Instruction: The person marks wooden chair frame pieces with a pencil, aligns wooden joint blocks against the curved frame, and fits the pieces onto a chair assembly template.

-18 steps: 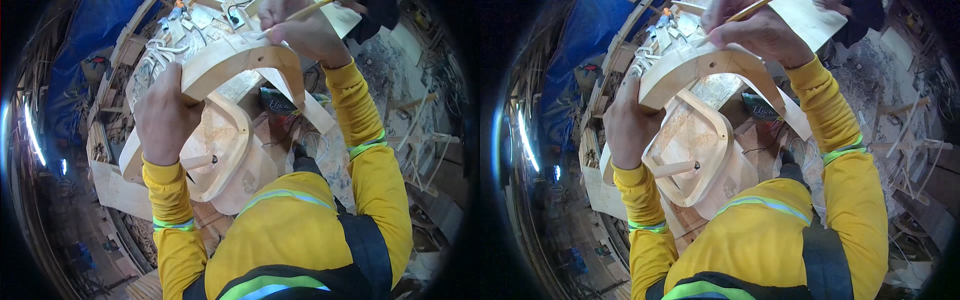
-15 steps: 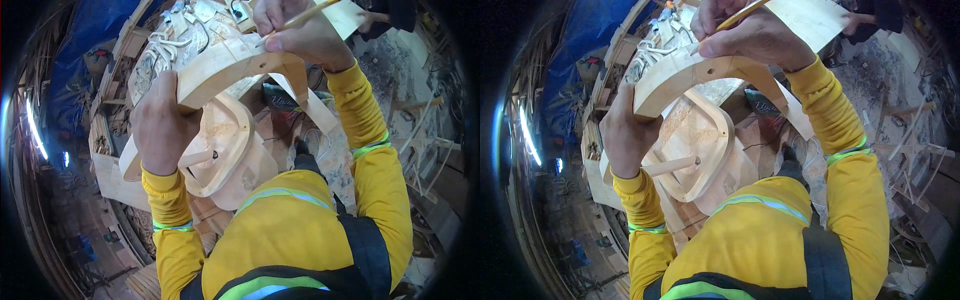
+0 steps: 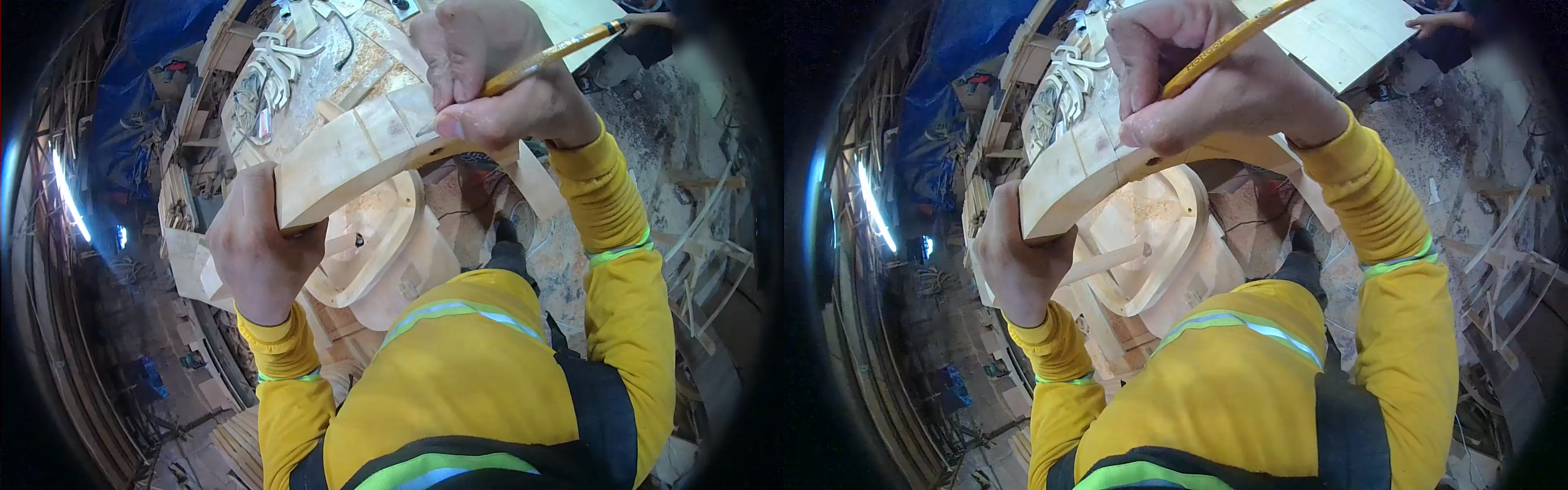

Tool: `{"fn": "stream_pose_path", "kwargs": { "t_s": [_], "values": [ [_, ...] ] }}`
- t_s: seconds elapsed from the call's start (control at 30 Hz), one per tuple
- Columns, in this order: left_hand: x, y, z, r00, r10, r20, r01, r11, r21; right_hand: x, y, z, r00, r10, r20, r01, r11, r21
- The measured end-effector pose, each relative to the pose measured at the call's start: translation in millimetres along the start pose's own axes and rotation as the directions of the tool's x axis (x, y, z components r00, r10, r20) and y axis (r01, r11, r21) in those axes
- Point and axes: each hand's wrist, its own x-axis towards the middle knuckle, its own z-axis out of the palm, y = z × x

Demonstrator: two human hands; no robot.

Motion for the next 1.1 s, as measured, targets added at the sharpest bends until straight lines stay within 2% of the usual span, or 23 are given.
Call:
{"fn": "stream_pose_path", "kwargs": {
  "t_s": [0.1,0.13,0.2,0.3,0.47,0.63,0.77,0.93,1.1],
  "values": [
    [0,2,-2,1.0,0.002,0.005,-0.002,1.0,-0.003,-3,-6,5,1.0,0.01,-0.024,-0.011,0.999,-0.053],
    [-1,3,-1,1.0,-0.003,0.0,0.003,1.0,0.001,-2,-7,5,0.999,-0.035,0.011,0.036,0.992,-0.121],
    [-2,5,-1,1.0,-0.013,-0.008,0.013,1.0,0.01,-2,-15,11,0.999,-0.032,-0.017,0.025,0.939,-0.343],
    [-2,6,-3,1.0,0.02,0.0,-0.02,0.998,0.054,-4,-14,14,0.998,-0.031,-0.049,0.015,0.955,-0.297],
    [-3,6,-3,0.999,0.033,-0.014,-0.032,0.999,0.043,-12,3,21,0.983,-0.135,-0.123,0.101,0.963,-0.249],
    [-4,8,-4,0.999,0.037,-0.012,-0.037,0.998,0.056,-6,-15,24,0.992,-0.062,-0.113,0.028,0.96,-0.279],
    [-5,7,-4,0.999,0.039,-0.013,-0.038,0.998,0.05,-12,-1,15,0.99,-0.103,-0.097,0.077,0.968,-0.24],
    [-7,7,-3,0.999,0.026,-0.021,-0.025,0.999,0.028,-15,-2,29,0.971,-0.131,-0.199,0.075,0.961,-0.266],
    [-3,8,-5,0.999,0.045,-0.012,-0.044,0.997,0.065,-9,-1,16,0.988,-0.133,-0.075,0.111,0.963,-0.246]
  ]
}}
